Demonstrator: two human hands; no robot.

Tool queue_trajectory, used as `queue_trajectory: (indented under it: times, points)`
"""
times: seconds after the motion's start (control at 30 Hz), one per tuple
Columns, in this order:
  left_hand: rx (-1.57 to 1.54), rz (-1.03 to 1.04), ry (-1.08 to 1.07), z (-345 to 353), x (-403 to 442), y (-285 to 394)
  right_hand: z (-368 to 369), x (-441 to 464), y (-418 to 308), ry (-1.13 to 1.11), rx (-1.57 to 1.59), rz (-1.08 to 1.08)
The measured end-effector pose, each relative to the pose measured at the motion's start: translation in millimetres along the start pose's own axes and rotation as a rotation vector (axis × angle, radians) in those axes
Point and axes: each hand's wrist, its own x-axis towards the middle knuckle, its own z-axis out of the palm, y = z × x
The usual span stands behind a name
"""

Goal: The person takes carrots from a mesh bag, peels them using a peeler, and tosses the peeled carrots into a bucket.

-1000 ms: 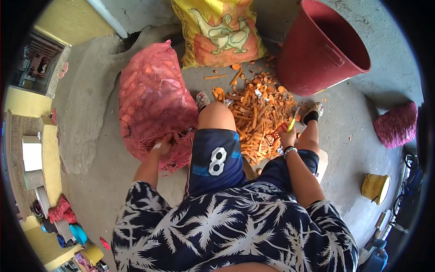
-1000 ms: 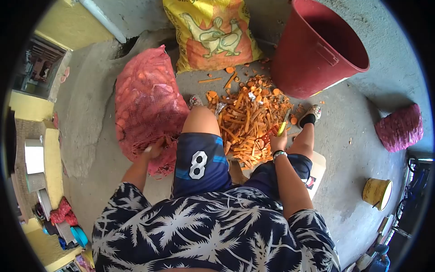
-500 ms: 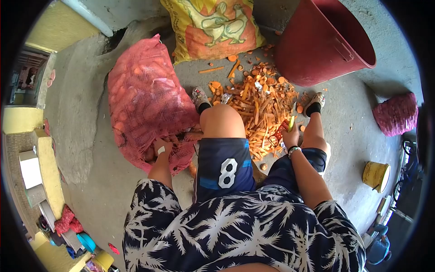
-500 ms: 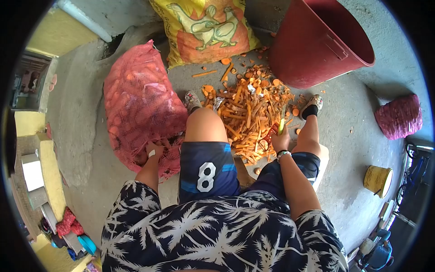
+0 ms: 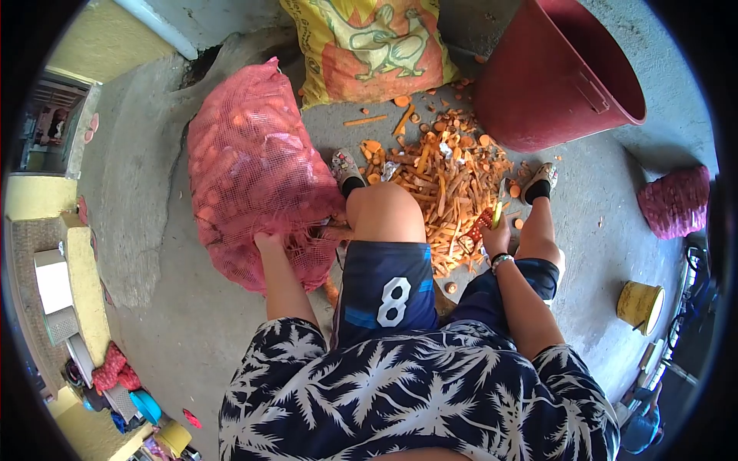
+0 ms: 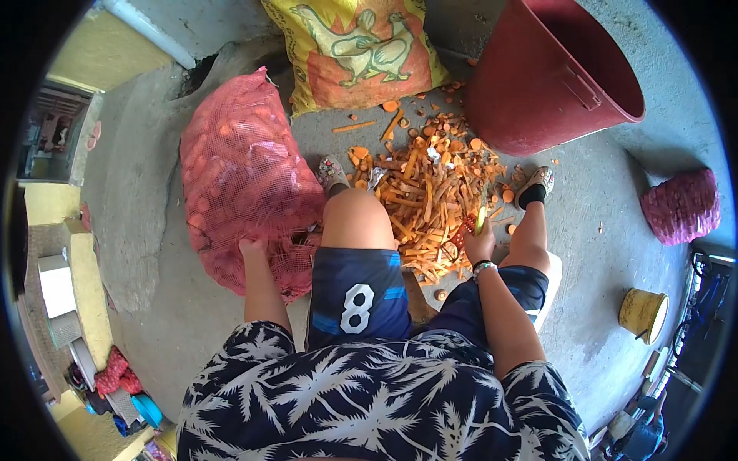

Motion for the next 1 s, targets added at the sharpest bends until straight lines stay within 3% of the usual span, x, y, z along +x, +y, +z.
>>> queue_trajectory:
  times: [0.17, 0.2, 0.27, 0.4, 0.47, 0.57, 0.67, 0.8, 0.83, 0.9, 0.93, 1.0]
  points:
    - [0.799, -0.160, -0.296, 17.9, 3.7, 34.1, -0.7, 2.3, 5.6, -0.009, -0.024, 0.020]
    - [0.800, -0.160, -0.301, 19.2, 5.9, 35.6, -1.0, 3.0, 4.1, -0.005, -0.021, 0.019]
    - [0.961, 0.021, -0.391, 21.3, 11.3, 38.0, 0.4, 1.1, 2.3, -0.032, -0.018, 0.056]
    - [0.660, -0.011, -0.149, 42.3, 17.3, 5.5, 12.1, 3.3, 11.7, -0.069, -0.156, 0.104]
    - [0.437, -0.036, -0.240, 31.1, 49.4, -7.8, 16.9, 5.0, 22.5, -0.069, -0.129, -0.006]
    - [0.512, 0.095, -0.422, 10.2, 46.5, -9.4, 8.2, 2.1, 11.6, -0.069, -0.157, 0.021]
    - [0.387, 0.011, -0.464, 3.2, -2.6, -7.6, -0.3, 1.4, -0.7, -0.043, -0.100, 0.024]
    - [0.412, -0.081, -0.061, -68.7, -42.5, 22.2, -1.8, 1.8, 4.1, -0.020, -0.055, 0.040]
    - [0.410, -0.076, -0.066, -82.4, -56.7, 30.3, 0.5, 3.2, 10.0, -0.028, -0.024, 0.025]
    - [0.881, 0.084, -0.335, -100.0, -82.2, 41.5, 10.6, 7.8, 26.8, -0.033, 0.027, -0.011]
    - [0.877, 0.089, -0.337, -98.0, -90.3, 49.5, 9.0, 7.5, 24.3, -0.039, 0.073, -0.044]
    - [1.707, 0.195, -0.232, -88.8, -111.9, 73.5, 4.3, 2.4, 9.9, -0.034, 0.089, -0.045]
